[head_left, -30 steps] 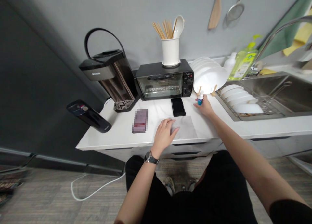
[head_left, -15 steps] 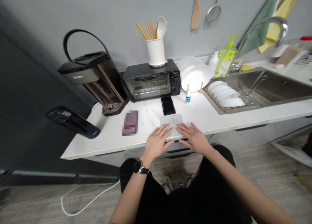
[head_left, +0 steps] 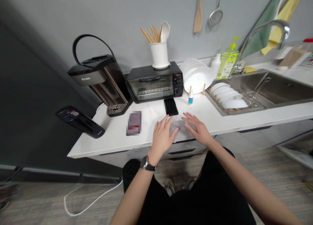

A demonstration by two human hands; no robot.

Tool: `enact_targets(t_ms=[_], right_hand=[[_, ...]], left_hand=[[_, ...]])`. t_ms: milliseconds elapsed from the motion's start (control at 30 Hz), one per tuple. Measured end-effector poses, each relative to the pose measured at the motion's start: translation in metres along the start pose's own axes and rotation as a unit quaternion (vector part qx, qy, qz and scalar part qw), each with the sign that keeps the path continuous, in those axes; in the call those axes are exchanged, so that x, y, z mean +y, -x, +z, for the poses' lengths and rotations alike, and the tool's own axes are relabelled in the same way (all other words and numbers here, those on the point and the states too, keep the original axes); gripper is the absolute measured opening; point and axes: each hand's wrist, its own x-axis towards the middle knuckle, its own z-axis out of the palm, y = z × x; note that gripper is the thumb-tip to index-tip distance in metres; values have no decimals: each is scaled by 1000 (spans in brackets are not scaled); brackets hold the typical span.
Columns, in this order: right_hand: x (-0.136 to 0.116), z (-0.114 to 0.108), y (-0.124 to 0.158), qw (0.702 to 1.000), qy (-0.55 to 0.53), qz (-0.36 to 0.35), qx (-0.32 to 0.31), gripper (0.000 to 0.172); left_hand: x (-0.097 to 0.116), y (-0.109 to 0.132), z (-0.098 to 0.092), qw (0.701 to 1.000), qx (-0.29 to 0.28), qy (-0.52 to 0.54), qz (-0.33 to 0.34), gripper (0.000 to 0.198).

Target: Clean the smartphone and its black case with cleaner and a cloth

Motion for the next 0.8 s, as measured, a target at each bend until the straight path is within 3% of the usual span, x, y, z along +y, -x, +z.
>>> enact_targets(t_ms=[67,133,267,367,567,700,800], right_hand=[[13,6,-31,999,-35,25,23,48],[25,14,-52,995,-63,62,35,58],[42,23,-58,990,-75,111,47,68],[46,21,-51,989,-78,111,52,62],[45,19,-52,984,-94,126,90,52],[45,19,-53,981,-104,132,100,45],[44,20,-52,978,-119,132,106,45]], left_hand=[[2,-39,10,998,-4,-11,-64,66],[2,-76,23,991,-51,-25,-125,76],[-9,-118,42,971,-128,-57,-195,86],[-28,-123,41,974,-135,-85,-161,84],[-71,-123,14,964,-194,-90,-157,94],[-81,-118,7,968,-203,-72,-126,85],[-77,-109,12,978,-155,-30,-138,80]])
